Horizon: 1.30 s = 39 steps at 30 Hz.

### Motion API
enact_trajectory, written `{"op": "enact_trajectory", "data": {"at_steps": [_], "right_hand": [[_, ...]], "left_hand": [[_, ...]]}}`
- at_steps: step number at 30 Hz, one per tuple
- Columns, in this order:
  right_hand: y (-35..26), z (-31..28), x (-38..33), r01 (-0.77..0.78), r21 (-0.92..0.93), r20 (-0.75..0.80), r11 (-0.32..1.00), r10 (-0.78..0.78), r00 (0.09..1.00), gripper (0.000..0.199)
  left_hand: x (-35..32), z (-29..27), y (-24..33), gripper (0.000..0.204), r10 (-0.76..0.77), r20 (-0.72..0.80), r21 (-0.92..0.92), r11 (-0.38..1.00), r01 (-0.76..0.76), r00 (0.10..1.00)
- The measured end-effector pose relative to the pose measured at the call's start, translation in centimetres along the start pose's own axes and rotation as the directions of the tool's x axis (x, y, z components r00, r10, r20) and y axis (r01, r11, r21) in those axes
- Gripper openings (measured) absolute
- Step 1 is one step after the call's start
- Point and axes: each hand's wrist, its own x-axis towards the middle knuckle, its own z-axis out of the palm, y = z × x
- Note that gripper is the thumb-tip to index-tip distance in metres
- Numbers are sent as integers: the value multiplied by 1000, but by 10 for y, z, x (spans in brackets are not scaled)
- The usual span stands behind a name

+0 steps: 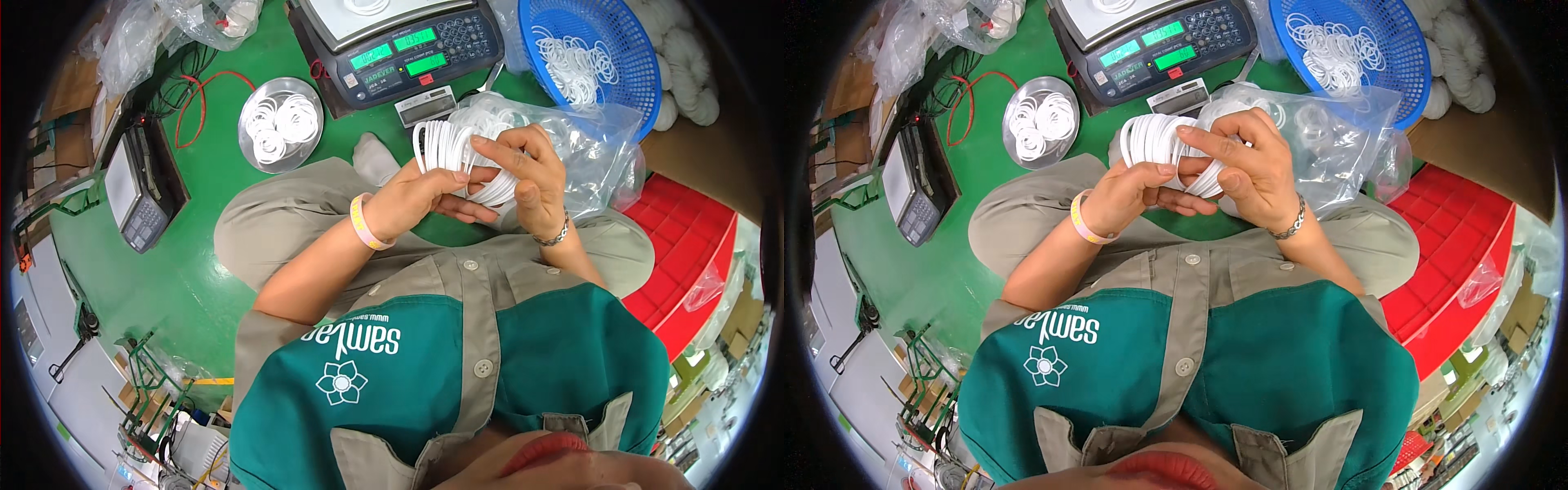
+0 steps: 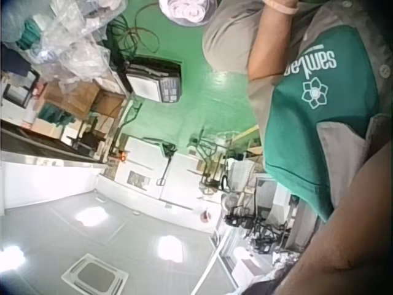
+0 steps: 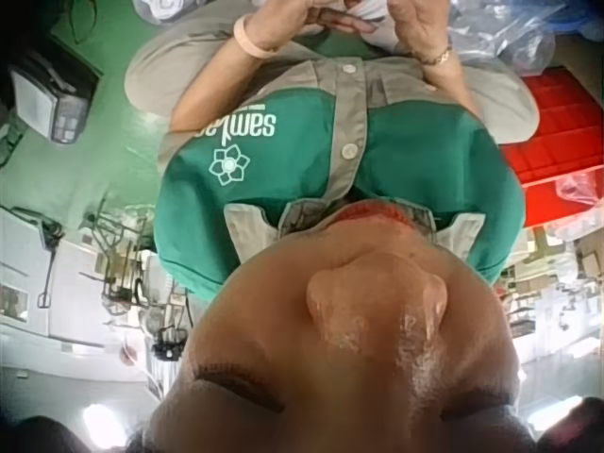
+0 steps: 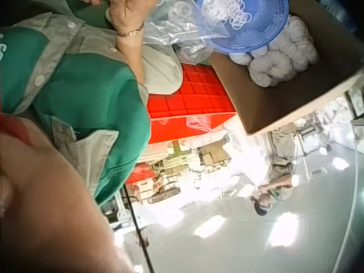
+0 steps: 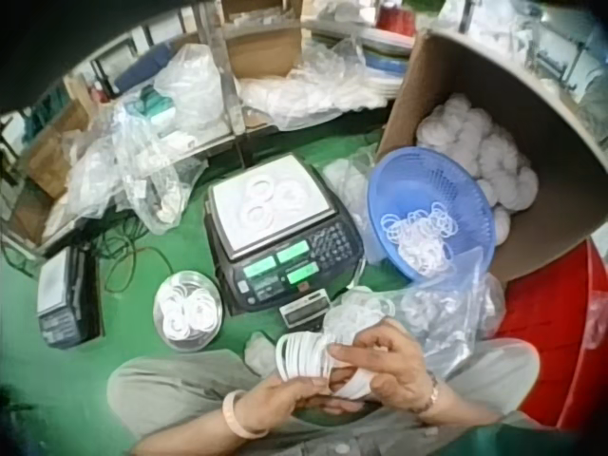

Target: Count and weigh white plastic rings and place them into plastic bags for packaging.

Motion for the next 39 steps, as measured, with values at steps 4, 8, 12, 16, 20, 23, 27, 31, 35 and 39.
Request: {"op": "enact_trajectory", "data": {"at_steps": [4,8,12,16,20,23,27,31,35,39], "right_hand": [[1,0,0,7,4,-5,1000,-7,1000,55],[0,1,0,2,8,-14,1000,-2,1000,55],[-1,1,0,9,0,-3,1000,-9,1000,56],[0,1,1,25,13,-5,1000,-24,1000,55],[0,2,2,21,6,-9,1000,-21,1000,53],[-1,3,1,7,-8,13,1000,-7,1000,52],[-1,2,1,10,0,8,1000,-10,1000,52],[-1,1,0,7,6,3,1000,-7,1000,53],[-1,4,0,8,42,-42,999,-6,999,54],[0,5,0,15,81,-60,997,-10,998,53]], "left_hand": [[0,-1,0,46,-9,6,1,1000,9,1000],[0,1,1,46,25,-22,8,1000,-25,999],[-1,2,3,46,11,-26,21,1000,-10,1000],[0,2,3,47,8,-34,23,1000,-8,999],[0,2,3,48,-2,-41,37,999,3,999],[0,3,3,48,5,-47,49,999,-2,999],[0,4,4,48,-4,-68,21,1000,6,998],[-1,4,4,47,-2,-66,3,1000,3,998],[0,2,2,48,25,-48,-9,1000,-25,999],[2,-2,0,45,-4,1,45,999,4,1000]]}}
